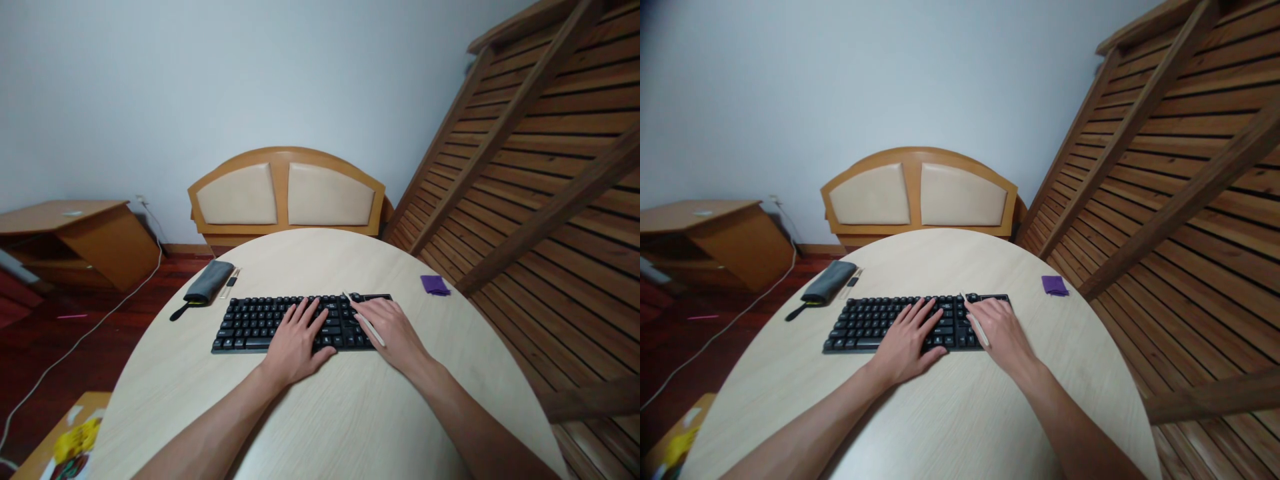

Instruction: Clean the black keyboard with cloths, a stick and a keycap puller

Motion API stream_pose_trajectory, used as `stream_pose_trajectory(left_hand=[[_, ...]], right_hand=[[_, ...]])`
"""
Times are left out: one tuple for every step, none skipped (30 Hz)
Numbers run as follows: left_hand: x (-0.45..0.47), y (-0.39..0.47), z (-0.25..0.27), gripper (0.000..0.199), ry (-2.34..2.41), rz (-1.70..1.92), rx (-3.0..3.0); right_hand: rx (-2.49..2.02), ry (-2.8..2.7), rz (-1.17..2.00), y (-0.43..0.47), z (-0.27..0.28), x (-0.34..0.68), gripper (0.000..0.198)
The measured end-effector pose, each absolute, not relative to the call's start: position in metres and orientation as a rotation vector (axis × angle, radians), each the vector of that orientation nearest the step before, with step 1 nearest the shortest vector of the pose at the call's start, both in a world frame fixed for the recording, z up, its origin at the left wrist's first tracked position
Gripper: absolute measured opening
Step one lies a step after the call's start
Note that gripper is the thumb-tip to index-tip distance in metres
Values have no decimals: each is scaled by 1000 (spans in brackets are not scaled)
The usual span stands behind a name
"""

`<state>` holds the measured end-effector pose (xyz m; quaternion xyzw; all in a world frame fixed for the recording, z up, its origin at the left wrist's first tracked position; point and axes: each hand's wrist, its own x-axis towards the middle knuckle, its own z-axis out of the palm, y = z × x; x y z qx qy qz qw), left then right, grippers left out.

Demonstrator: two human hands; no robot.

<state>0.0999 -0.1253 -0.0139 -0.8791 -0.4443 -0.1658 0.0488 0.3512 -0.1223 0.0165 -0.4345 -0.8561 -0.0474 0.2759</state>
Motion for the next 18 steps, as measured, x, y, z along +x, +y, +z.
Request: stream_pose_trajectory(left_hand=[[100,-125,-14,74,-1354,-508,-2677],[100,-125,-15,73,-1352,-511,-2677],[99,-124,-15,74,-1352,-515,-2678],[99,-125,-15,74,-1352,-519,-2680],[99,-125,-15,74,-1354,-523,-2681],[99,-125,-15,74,-1354,-522,-2684],[99,-125,-14,74,-1354,-520,-2686],[99,-125,-14,74,-1354,-514,-2688],[99,-125,-14,74,-1357,-506,-2688],[99,-125,-14,74,-1358,-497,-2690],[98,-125,-14,74,-1360,-489,-2691],[98,-125,-14,74,-1361,-484,-2691],[98,-125,-14,74,-1362,-482,-2690],[98,-125,-14,74,-1360,-482,-2689],[97,-125,-14,74,-1356,-485,-2686],[97,-126,-14,74,-1352,-489,-2683],[97,-126,-14,74,-1350,-490,-2680],[97,-126,-14,73,-1350,-489,-2680]], right_hand=[[-1167,-2316,-145,-123,18,351,34],[-1167,-2331,-161,-125,19,351,32],[-1164,-2343,-174,-126,20,351,30],[-1158,-2357,-183,-127,20,351,27],[-1152,-2368,-188,-129,21,351,25],[-1145,-2377,-190,-130,22,350,22],[-1136,-2383,-189,-131,23,350,20],[-1125,-2388,-186,-132,24,350,18],[-1115,-2392,-182,-133,25,349,18],[-1107,-2391,-180,-134,26,348,17],[-1098,-2386,-183,-134,27,348,17],[-1088,-2383,-188,-135,29,347,16],[-1078,-2382,-196,-135,30,346,15],[-1069,-2382,-204,-136,31,346,15],[-1061,-2384,-209,-136,31,345,15],[-1052,-2386,-211,-136,32,346,15],[-1042,-2387,-210,-136,32,346,15],[-1032,-2384,-209,-136,33,347,16]])
